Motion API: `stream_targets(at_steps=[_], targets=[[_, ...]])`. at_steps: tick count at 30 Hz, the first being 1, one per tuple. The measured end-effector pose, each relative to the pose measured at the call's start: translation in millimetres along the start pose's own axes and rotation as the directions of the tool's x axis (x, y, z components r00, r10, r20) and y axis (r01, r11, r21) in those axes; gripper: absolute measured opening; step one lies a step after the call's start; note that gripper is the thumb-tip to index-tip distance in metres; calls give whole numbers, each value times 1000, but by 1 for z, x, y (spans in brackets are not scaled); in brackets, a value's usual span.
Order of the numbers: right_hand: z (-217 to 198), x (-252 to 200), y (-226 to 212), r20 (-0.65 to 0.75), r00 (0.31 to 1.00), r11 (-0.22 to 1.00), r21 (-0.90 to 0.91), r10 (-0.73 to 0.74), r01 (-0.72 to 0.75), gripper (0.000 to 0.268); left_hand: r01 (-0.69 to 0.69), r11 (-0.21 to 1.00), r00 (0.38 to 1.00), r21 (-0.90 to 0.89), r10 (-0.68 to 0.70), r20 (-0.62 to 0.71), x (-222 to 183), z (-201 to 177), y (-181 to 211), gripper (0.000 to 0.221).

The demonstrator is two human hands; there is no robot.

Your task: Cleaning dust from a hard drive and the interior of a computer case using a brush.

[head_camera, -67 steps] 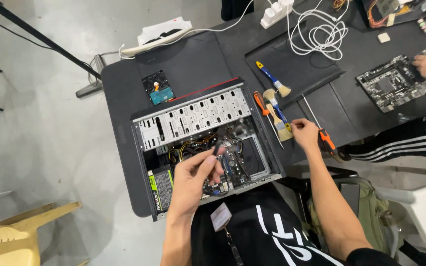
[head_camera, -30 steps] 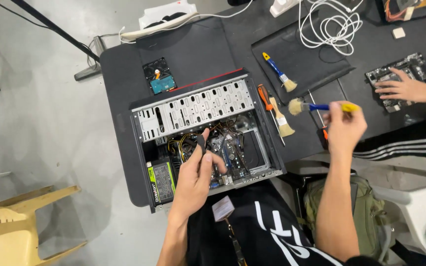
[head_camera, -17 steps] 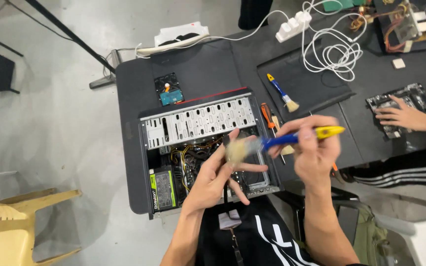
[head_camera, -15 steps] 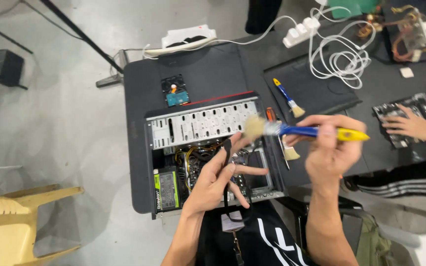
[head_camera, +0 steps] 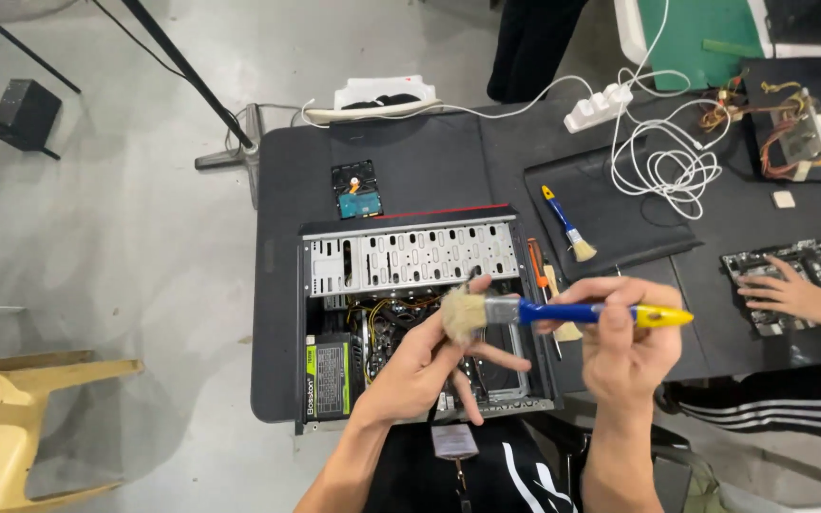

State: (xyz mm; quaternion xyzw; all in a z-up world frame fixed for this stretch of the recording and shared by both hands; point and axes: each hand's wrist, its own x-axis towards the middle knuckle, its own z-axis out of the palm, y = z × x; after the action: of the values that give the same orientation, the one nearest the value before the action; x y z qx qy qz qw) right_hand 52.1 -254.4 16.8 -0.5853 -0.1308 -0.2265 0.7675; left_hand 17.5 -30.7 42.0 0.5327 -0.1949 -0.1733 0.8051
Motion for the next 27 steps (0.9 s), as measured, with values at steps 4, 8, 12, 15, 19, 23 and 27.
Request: stream_targets(at_steps=[4,8,12,15,19,23,27], targets=[[0,23,-5,33,940,884,-331,-338,330,23,-96,995,995,10,96,-3,-8,2,3,56],[-4,8,5,226,974,956,286,0,-66,5,-77,996,997,-52,77,2,-12,2,-3,67],[7,20,-2,94,966,915,-309,-243,260,11,-48,990,995,129,59,-83,-16,3,-4,58],[5,20,-11,-73,967,927,-310,-243,209,16,-43,982,987,185,71,-143,-19,1,-10,57],[-2,-4,-18,-60,998,995,-101,-13,7,12,-38,969,931,246,124,-344,-12,-11,-49,52],[6,-20,-28,-110,991,995,-62,73,-80,13,-138,980,849,145,193,-492,-8,0,-39,33],[8,-20,-26,74,997,999,38,-22,20,15,-138,988,806,62,148,-573,-7,4,-37,23]])
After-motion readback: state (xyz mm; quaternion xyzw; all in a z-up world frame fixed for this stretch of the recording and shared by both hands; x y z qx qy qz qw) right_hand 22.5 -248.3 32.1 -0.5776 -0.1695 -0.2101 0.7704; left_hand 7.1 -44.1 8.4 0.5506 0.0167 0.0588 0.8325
